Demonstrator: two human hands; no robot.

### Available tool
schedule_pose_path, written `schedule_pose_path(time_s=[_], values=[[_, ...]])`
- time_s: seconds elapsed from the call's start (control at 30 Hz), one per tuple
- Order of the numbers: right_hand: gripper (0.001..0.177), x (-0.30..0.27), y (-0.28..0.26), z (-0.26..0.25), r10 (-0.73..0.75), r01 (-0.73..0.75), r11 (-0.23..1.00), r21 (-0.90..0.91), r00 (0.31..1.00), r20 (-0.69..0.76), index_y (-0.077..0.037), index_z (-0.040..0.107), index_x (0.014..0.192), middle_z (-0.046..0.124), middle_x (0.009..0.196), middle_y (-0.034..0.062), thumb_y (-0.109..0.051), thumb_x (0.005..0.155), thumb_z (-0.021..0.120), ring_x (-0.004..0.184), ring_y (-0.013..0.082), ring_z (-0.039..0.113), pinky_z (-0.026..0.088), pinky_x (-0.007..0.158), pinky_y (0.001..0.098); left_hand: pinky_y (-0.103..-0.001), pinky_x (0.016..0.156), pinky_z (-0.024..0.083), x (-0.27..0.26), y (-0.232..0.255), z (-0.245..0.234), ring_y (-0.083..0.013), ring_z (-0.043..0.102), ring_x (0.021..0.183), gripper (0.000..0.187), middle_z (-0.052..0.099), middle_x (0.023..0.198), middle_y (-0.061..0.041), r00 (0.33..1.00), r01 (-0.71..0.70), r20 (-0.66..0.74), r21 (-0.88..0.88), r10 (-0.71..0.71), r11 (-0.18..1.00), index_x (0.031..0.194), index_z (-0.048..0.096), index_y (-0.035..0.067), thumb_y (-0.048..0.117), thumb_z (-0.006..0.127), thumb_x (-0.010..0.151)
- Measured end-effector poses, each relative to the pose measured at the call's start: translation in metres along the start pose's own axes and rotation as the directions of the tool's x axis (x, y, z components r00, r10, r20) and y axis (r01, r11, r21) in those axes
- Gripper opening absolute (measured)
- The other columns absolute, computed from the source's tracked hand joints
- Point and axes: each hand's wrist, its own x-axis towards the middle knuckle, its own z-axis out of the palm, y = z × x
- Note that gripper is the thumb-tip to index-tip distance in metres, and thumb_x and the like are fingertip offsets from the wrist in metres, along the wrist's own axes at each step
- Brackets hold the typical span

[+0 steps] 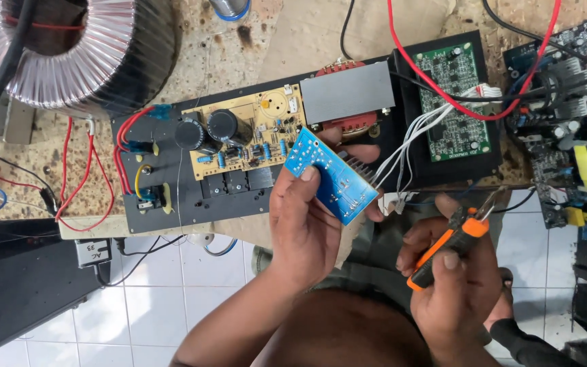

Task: The person uses a multimeter to test a circuit board, then uses a screwdriver to unscrew and remove a small blue PCB. They subsequently use wire cutters to trim the leads of components on the removed board.

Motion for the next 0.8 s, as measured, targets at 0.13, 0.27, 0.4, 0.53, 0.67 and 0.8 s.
schedule_pose_path(time_s=[0.13, 0.27, 0.4, 0.53, 0.67, 0.8], values=[[0.068, -0.008, -0.011, 0.003, 0.004, -0.004, 1.000, 0.002, 0.997, 0.073, -0.001, 0.042, 0.147, 0.062, 0.094, 0.0175, -0.042, 0.093, 0.051, 0.062, 0.0171, 0.056, 0.042, 0.054, 0.0270, -0.046, 0.070, 0.063, -0.002, -0.002, 0.005, -0.0362, 0.070, 0.083, 0.058, 0.067, 0.120, -0.032, 0.999, -0.038, -0.026, 0.076, 0.040, 0.996, 0.148, 0.045, -0.007, 0.027, 0.059, 0.104], [0.067, -0.016, -0.019, 0.009, -0.155, 0.187, 0.944, -0.273, 0.978, 0.137, 0.010, 0.041, 0.149, 0.065, 0.106, 0.0232, -0.020, 0.090, 0.048, 0.062, 0.0165, 0.056, 0.048, 0.057, 0.0224, -0.051, 0.102, 0.059, -0.005, -0.006, 0.006, -0.0391, 0.062, 0.129, 0.042, 0.063, 0.133, -0.029, 0.992, -0.121, 0.048, 0.112, 0.116, 0.986, 0.141, 0.051, -0.003, 0.025, 0.056, 0.110], [0.064, -0.007, -0.028, 0.007, -0.209, 0.336, 0.873, -0.354, 0.913, 0.352, 0.011, 0.042, 0.147, 0.054, 0.145, 0.0279, -0.020, 0.092, 0.054, 0.129, 0.0305, 0.060, 0.050, 0.110, 0.0337, -0.048, 0.114, 0.053, -0.004, -0.005, 0.005, -0.0379, 0.059, 0.137, 0.041, 0.061, 0.140, -0.027, 0.985, -0.164, 0.073, 0.128, 0.155, 0.978, 0.145, 0.050, -0.001, 0.022, 0.054, 0.112], [0.057, 0.003, -0.038, 0.021, -0.269, 0.526, 0.711, -0.467, 0.817, 0.511, 0.004, 0.049, 0.146, 0.061, 0.135, 0.0234, -0.021, 0.096, 0.059, 0.122, 0.0331, 0.064, 0.050, 0.109, 0.0397, -0.043, 0.115, 0.050, -0.003, 0.000, 0.008, -0.0350, 0.061, 0.132, 0.060, 0.063, 0.135, -0.029, 0.988, -0.143, 0.096, 0.221, 0.125, 0.965, 0.155, 0.040, -0.005, 0.031, 0.049, 0.108], [0.056, 0.004, -0.035, 0.034, -0.301, 0.567, 0.677, -0.469, 0.795, 0.527, 0.005, 0.048, 0.146, 0.064, 0.126, 0.0235, -0.023, 0.098, 0.059, 0.110, 0.0339, 0.065, 0.053, 0.099, 0.0399, -0.053, 0.126, 0.044, -0.003, 0.001, 0.003, -0.0398, 0.055, 0.141, 0.069, 0.059, 0.138, -0.031, 0.985, -0.117, 0.141, 0.104, 0.102, 0.988, 0.163, 0.028, -0.006, 0.031, 0.048, 0.109], [0.056, 0.003, -0.032, 0.035, -0.299, 0.575, 0.648, -0.499, 0.795, 0.529, 0.004, 0.049, 0.147, 0.065, 0.125, 0.0224, -0.025, 0.099, 0.059, 0.109, 0.0326, 0.065, 0.054, 0.098, 0.0392, -0.057, 0.125, 0.045, -0.002, 0.002, -0.001, -0.0442, 0.051, 0.144, 0.068, 0.057, 0.138, -0.030, 0.989, -0.078, 0.130, 0.024, 0.074, 0.997, 0.165, 0.025, -0.007, 0.026, 0.047, 0.110]])
